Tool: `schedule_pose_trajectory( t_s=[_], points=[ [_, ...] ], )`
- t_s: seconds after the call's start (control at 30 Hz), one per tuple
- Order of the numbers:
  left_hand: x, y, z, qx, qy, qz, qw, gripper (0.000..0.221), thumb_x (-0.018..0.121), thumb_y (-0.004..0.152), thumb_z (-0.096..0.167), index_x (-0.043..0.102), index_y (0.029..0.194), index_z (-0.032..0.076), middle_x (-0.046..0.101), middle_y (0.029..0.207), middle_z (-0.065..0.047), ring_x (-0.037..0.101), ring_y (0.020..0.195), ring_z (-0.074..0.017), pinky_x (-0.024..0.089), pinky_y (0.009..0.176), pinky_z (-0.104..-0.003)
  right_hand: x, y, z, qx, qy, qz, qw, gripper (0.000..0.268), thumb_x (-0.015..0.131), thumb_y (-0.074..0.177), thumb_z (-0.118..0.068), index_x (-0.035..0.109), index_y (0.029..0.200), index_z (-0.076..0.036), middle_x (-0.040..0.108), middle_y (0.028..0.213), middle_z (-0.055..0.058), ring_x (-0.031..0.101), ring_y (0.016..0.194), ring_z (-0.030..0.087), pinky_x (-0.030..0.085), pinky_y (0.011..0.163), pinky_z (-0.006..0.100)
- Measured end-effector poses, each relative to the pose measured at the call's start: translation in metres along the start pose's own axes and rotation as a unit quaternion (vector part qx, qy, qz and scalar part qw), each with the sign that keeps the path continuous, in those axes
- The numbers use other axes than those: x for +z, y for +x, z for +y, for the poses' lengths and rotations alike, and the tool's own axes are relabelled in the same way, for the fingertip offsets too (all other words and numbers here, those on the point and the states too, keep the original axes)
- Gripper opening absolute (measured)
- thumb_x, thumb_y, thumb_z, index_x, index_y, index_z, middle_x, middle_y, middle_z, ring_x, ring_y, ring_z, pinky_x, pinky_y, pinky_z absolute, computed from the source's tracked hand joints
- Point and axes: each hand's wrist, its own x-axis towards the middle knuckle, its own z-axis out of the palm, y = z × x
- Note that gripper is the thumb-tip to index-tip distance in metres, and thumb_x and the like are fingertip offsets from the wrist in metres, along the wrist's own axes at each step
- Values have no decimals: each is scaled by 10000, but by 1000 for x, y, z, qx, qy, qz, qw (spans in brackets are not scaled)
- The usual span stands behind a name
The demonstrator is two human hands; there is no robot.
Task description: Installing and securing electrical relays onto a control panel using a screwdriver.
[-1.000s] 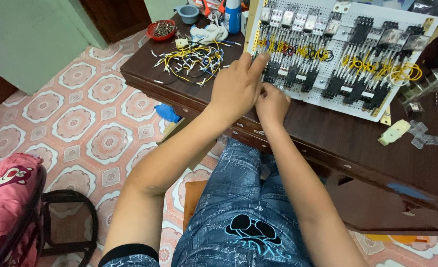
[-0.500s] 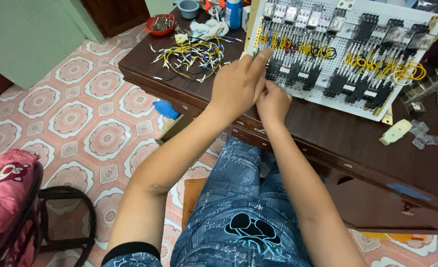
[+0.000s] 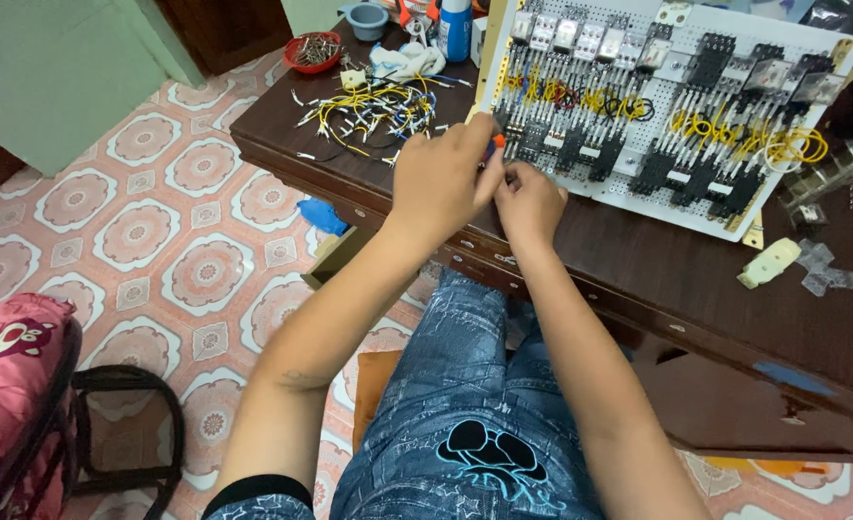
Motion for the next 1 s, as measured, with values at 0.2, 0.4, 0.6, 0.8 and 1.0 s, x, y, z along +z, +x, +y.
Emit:
schedule_pose_trajectory(
  t_s=[0.2, 0.4, 0.6, 0.8, 1.0],
  points=[
    [-9, -25, -8, -142, -178, 58, 972, 215, 692, 958, 277, 644, 1161, 222, 761, 1035, -7, 763, 914, -246, 587, 769, -340, 4, -5, 4, -69, -4, 79, 994, 141, 742, 919, -338, 774, 943, -203, 684, 674, -9, 716, 777, 268, 424, 777, 401],
    [65, -57, -54, -285, -275, 106, 912, 220, 664, 1022, 192, 683, 1240, 168, 740, 1158, -109, 696, 1116, -362, 558, 961, -466, 5, -7, 3, -132, -54, 147, 979, 93, 752, 909, -322, 773, 919, -231, 640, 623, -28, 703, 724, 220, 381, 764, 388],
    [103, -74, -68, -314, -256, 76, 911, 241, 695, 997, 237, 700, 1234, 194, 757, 1144, -106, 713, 1095, -354, 592, 919, -459, 2, -7, -1, -84, -61, 96, 990, 97, 755, 869, -365, 777, 852, -272, 669, 645, -55, 705, 756, 234, 395, 789, 411],
    [121, -88, -68, -253, -162, 5, 954, 315, 562, 1049, 359, 641, 1328, 238, 735, 1136, -16, 731, 884, -214, 551, 616, -372, -8, -14, -12, -97, -48, 59, 992, 191, 648, 986, -258, 757, 837, -209, 697, 774, -59, 614, 716, 210, 301, 824, 451],
    [119, -85, -66, -230, -131, 62, 962, 273, 692, 968, 341, 665, 1235, 293, 732, 983, -8, 753, 927, -255, 620, 783, -386, -6, -14, -22, -290, -133, 252, 914, 91, 805, 852, -301, 729, 893, -271, 587, 709, -49, 619, 754, 179, 370, 863, 410]
  ],
)
